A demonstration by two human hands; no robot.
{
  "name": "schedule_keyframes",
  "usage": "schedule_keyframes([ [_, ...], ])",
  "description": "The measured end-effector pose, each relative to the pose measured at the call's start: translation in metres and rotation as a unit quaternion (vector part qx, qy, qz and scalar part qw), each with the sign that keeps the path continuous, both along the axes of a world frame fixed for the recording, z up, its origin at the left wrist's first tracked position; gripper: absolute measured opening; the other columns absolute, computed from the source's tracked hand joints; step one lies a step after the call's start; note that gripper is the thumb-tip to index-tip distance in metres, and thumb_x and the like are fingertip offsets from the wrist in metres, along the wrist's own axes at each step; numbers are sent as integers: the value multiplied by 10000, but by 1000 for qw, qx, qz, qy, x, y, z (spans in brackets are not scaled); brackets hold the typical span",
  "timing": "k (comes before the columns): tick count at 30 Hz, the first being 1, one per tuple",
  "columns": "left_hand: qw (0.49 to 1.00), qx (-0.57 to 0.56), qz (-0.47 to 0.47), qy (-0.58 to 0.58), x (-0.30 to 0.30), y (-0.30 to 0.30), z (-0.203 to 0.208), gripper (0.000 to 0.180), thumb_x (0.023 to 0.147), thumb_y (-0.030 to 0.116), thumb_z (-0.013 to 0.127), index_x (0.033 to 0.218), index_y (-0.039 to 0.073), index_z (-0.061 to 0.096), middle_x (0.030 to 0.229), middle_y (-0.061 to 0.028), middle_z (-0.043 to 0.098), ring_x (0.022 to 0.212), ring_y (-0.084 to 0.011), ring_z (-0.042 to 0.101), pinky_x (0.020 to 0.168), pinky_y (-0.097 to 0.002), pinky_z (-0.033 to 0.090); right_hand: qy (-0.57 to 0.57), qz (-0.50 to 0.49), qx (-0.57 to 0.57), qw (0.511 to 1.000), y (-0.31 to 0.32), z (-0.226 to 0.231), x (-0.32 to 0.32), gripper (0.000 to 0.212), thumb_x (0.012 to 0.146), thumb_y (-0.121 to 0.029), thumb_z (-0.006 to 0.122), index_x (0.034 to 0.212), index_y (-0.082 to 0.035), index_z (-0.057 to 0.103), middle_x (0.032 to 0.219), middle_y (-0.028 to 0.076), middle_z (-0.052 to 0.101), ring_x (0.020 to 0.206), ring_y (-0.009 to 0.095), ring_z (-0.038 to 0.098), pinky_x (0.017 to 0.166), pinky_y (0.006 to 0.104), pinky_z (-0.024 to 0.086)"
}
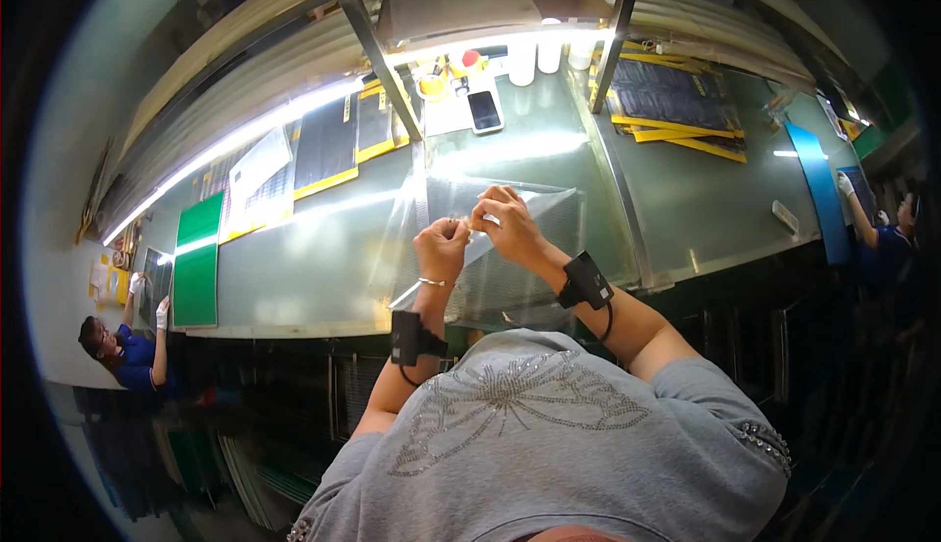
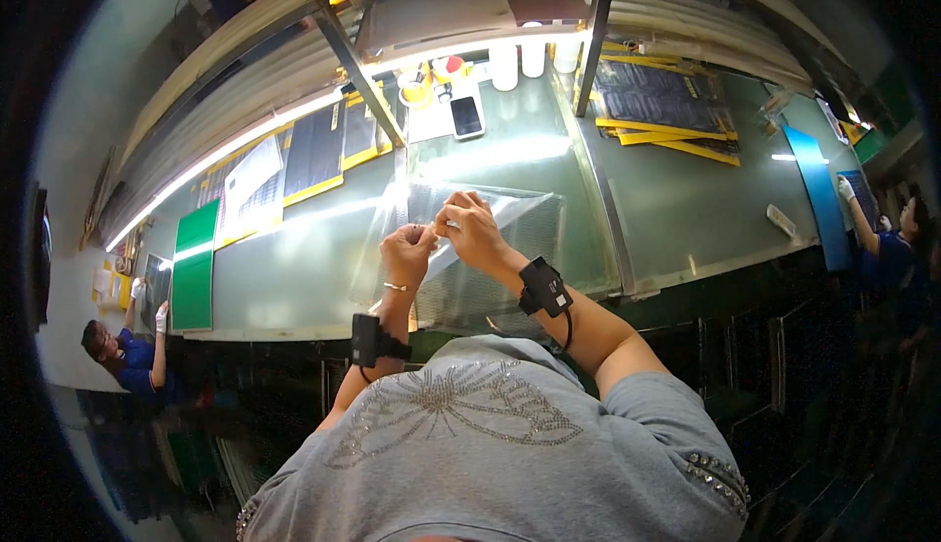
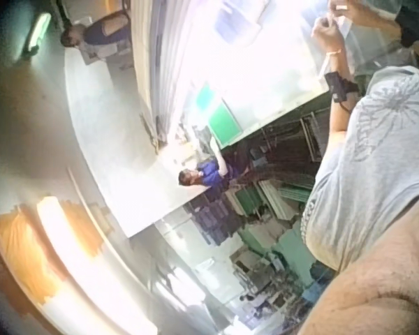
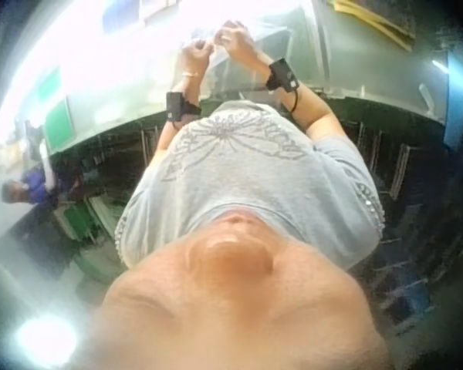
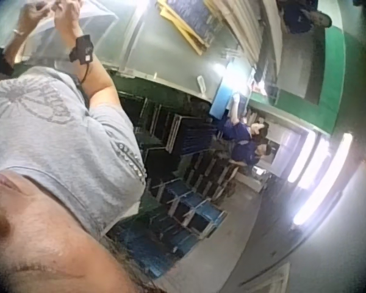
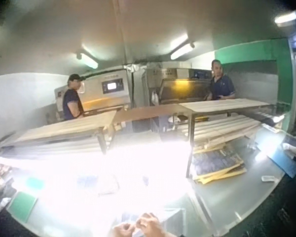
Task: Checking patterned sheets and organizing them into metal storage racks in a factory assembly area.
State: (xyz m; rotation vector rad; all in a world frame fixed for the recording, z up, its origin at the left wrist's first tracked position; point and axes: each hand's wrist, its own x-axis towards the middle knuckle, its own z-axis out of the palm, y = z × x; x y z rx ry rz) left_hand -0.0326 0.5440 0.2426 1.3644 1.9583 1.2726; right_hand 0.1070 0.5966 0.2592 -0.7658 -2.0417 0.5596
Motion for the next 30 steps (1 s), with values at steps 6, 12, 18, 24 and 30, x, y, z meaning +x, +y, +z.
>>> schedule_keyframes([
  [6, 979, -74, -143, -121, -24, 10, 15, 180, 810, 135, 621, 763, -39, 625, 642, -79, 627, 580, -113, 598, 518, -215, 474, 73, 80, -105, 989, 14, 1, 0, 311, 722, -43, 665, 977, -42, 488, 737, 60, 483, 779, 199, 487, 723, 318, 414],
  [12, 966, -74, -149, -200, 10, 17, 16, 130, 853, 80, 547, 858, -35, 609, 707, -87, 635, 584, -129, 623, 514, -205, 497, 69, 11, 126, 990, 29, -1, 2, 176, 721, -117, 647, 815, -67, 507, 744, 61, 464, 771, 247, 466, 712, 334, 380],
  [18, 993, -4, -105, 57, 39, 24, 36, 104, 814, 77, 561, 788, -9, 613, 660, -117, 650, 609, -173, 662, 566, -261, 508, 194, -128, -49, 971, 29, -4, -8, 95, 773, -51, 582, 718, -67, 507, 794, 65, 494, 822, 248, 488, 793, 341, 390],
  [24, 991, -27, -131, -16, 39, 37, 26, 127, 827, 96, 561, 771, -5, 614, 643, -112, 650, 601, -163, 660, 546, -256, 505, 475, -102, -403, 776, 55, -16, 2, 74, 878, -51, 496, 812, -33, 523, 905, 48, 548, 831, 128, 520, 799, 208, 401],
  [30, 985, 17, -122, -119, 10, 32, 36, 109, 861, 22, 515, 804, -43, 582, 682, -114, 647, 634, -161, 654, 590, -261, 539, 634, -39, -524, 567, 110, -21, 94, 113, 914, -50, 375, 910, -89, 481, 661, 21, 473, 528, 121, 453, 490, 270, 435],
])
